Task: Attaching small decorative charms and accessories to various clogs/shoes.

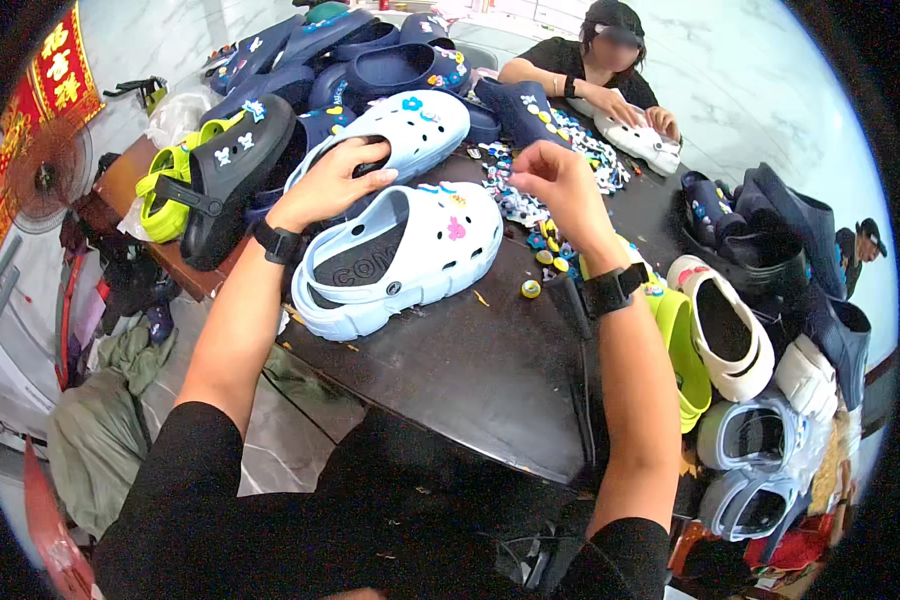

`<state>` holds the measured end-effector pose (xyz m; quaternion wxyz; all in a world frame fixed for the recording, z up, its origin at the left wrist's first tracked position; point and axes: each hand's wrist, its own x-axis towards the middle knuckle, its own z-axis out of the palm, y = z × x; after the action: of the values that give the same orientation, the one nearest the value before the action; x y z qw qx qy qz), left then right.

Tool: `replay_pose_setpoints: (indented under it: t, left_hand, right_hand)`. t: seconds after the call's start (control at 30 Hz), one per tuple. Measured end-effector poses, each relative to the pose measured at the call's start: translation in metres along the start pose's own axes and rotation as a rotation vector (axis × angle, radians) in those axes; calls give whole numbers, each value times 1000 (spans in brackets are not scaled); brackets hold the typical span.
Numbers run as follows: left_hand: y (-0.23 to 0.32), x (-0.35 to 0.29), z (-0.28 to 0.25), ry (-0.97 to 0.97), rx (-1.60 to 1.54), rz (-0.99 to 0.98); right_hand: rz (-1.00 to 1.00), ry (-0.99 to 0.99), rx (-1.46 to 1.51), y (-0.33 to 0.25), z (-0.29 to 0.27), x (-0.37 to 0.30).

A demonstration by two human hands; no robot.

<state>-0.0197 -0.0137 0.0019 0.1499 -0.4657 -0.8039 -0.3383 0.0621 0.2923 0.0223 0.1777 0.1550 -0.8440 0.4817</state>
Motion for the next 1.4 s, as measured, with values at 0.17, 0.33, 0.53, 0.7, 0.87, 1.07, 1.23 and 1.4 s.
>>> replay_pose_setpoints:
  t: [0.17,0.33,0.53,0.7,0.87,1.07,1.23,1.4]
  left_hand:
    - [-6,-3,-2,31,-29,72]
    - [-5,-2,1,57,-54,72]
    - [-8,1,2,24,-98,120]
    - [-10,-1,1,48,-109,137]
    - [-13,0,2,1,-88,78]
    - [-14,-2,6,68,-70,116]
    - [-9,-4,5,56,-93,151]
    - [-10,-4,5,50,-123,157]
  right_hand:
    - [-127,-89,-106,-35,30,33]
    - [-185,-166,-76,-24,52,64]
    - [-147,-174,38,-9,61,76]
    - [-118,-185,95,-10,65,77]
    - [-114,-184,117,-12,65,78]
    - [-132,-171,20,-21,64,78]
    - [-353,9,-389,-29,63,78]
    - [-334,-145,-261,-31,61,82]
